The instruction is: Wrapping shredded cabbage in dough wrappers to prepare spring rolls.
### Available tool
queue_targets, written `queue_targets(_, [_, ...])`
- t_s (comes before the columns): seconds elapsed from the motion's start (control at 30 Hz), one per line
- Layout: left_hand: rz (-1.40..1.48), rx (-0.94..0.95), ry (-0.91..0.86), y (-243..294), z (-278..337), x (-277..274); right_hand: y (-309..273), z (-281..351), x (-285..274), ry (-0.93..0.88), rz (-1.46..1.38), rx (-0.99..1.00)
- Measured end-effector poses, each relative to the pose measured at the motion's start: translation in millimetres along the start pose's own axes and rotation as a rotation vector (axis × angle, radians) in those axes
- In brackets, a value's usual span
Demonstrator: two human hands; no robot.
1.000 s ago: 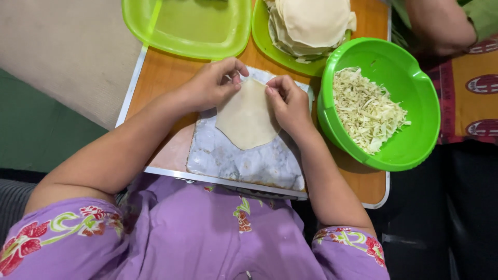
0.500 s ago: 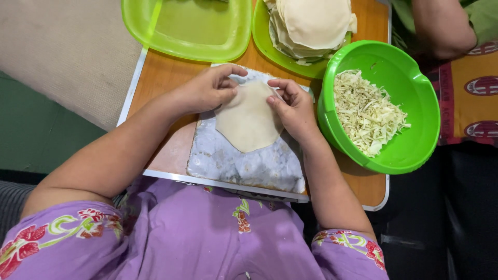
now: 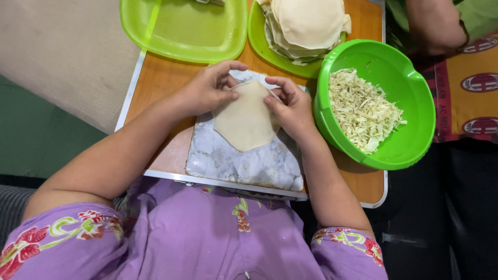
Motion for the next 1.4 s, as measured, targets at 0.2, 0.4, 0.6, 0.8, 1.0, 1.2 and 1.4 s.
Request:
queue_targets(0.2, [0.15,-0.086,-0.096,41.8,9.7,3.8,-35.1,20.9,-2.1,-0.02,0.053,-0.047])
queue_targets(0.4, [0.078,-0.119,-0.245,107.1,39.0,22.0,-87.7,56.3,-10.8,-0.237,-0.122,-0.066])
queue_targets(0.6, [-0.229,-0.145,-0.245,117.3,3.7,19.0,-96.5,55.3,-11.2,-0.131,0.269,-0.035])
queue_targets(0.8, [-0.669,0.006,-0.114,5.0,-50.6,-7.9,-84.8,52.0,-3.4,0.046,1.025,-0.143])
queue_targets(1.0, [-0.97,0.481,-0.185,59.0,0.9,14.4,-87.6,51.8,0.2,-0.045,0.965,-0.462])
queue_targets(1.2, [-0.813,0.343,-0.444,82.2,72.5,63.9,-88.4,53.7,0.2,-0.295,0.834,-0.506])
queue_targets(1.4, [-0.865,0.393,-0.29,69.3,79.0,62.0,-94.0,52.9,8.2,-0.406,0.782,-0.471])
Point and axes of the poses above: each hand's wrist, its own z-axis away from the middle knuckle, its own x-axis out of the palm, y = z × x, the point moved 2 cm from there along -z, towards the middle knuckle, and after that the axes turned 9 degrees about z, right-handed, at the moved point
